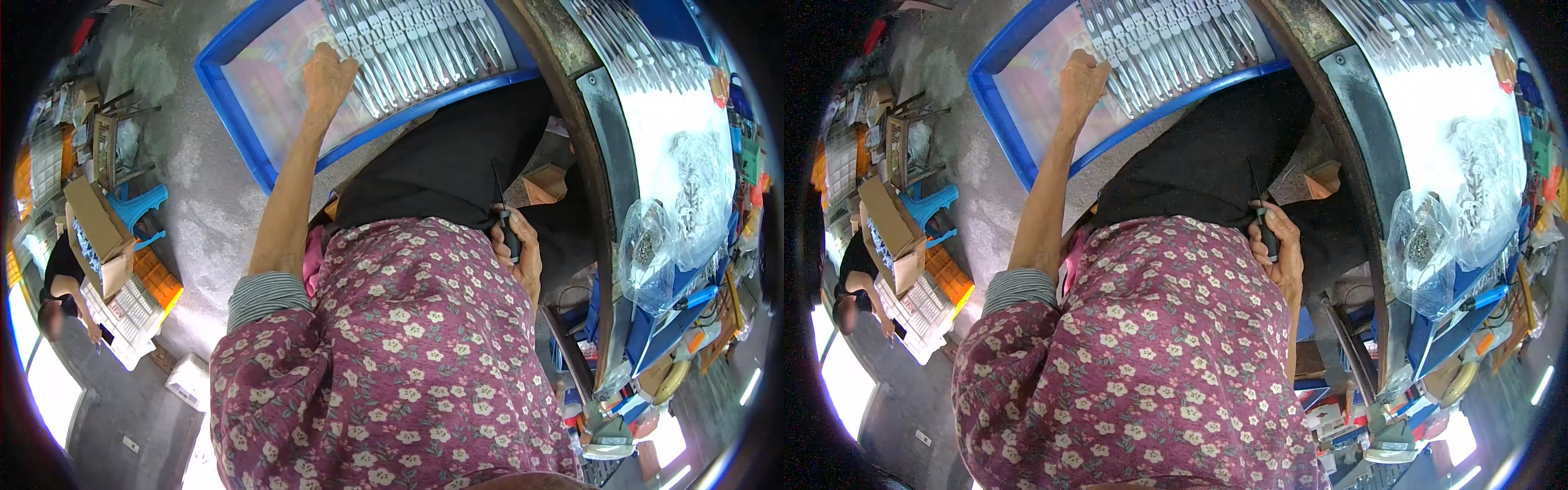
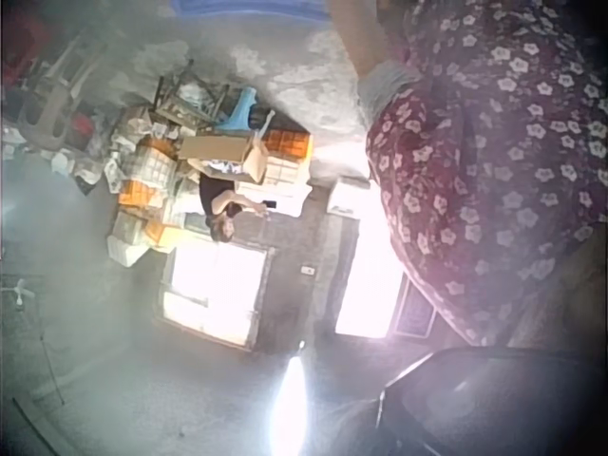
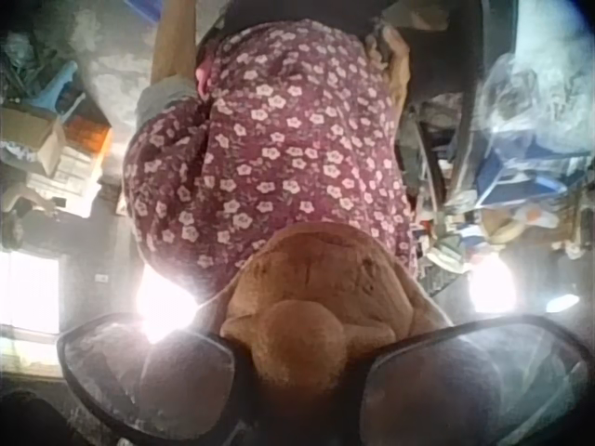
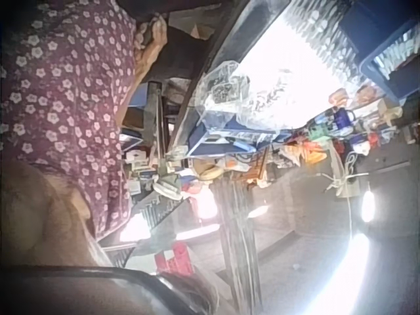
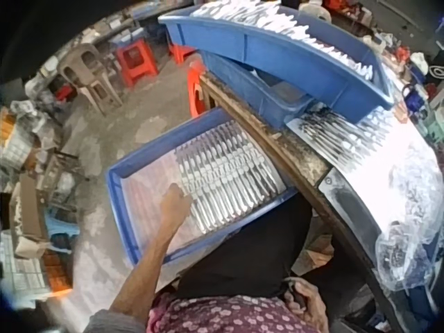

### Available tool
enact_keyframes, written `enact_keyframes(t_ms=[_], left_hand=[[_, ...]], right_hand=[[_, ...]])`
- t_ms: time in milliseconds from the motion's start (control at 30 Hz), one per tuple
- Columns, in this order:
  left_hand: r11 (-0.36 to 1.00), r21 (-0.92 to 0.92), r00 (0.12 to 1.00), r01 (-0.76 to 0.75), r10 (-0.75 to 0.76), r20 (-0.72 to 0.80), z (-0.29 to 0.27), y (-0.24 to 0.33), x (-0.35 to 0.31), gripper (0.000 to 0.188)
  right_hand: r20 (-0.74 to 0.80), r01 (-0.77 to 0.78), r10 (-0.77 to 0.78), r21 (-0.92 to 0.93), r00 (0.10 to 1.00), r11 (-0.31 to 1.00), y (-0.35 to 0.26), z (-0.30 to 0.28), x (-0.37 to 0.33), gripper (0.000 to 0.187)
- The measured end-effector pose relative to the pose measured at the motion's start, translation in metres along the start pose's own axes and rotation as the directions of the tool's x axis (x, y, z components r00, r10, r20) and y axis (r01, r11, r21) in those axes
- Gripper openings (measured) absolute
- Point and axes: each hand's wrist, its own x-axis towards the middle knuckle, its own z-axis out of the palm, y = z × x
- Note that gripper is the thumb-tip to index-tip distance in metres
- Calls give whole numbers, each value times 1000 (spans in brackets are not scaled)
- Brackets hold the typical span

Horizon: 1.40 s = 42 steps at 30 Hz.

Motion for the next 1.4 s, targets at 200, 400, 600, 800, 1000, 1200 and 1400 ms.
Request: enact_keyframes(t_ms=[200, 400, 600, 800, 1000, 1200, 1400], left_hand=[[993, -112, 999, -25, 29, 35, -3, -15, -2, 26], [975, -193, 979, 112, -75, 189, -14, 13, -6, 25], [992, -111, 986, 54, -36, 161, -6, -21, -9, 28], [976, -214, 982, -35, 73, 172, -16, 2, -12, 19], [972, -234, 977, -12, 62, 206, -38, 21, -5, 17], [827, -416, 911, -378, 412, -9, -103, 217, 19, 7], [628, -185, 654, -756, 724, -219, -115, 339, 85, 15]], right_hand=[[-9, -11, 11, 29, 1000, 1000, 4, 5, 9, 31], [-17, 6, -6, -3, 1000, 1000, 1, 1, 3, 27], [-43, -12, 11, -43, 999, 999, 0, 1, 1, 28], [-27, 40, -40, 13, 999, 999, -1, 1, -6, 29], [-26, 49, -49, -9, 998, 999, -5, 3, -8, 27], [-13, 30, -30, 17, 999, 999, -5, 0, -9, 23], [-35, 33, -32, 56, 999, 998, 0, -1, -9, 16]])
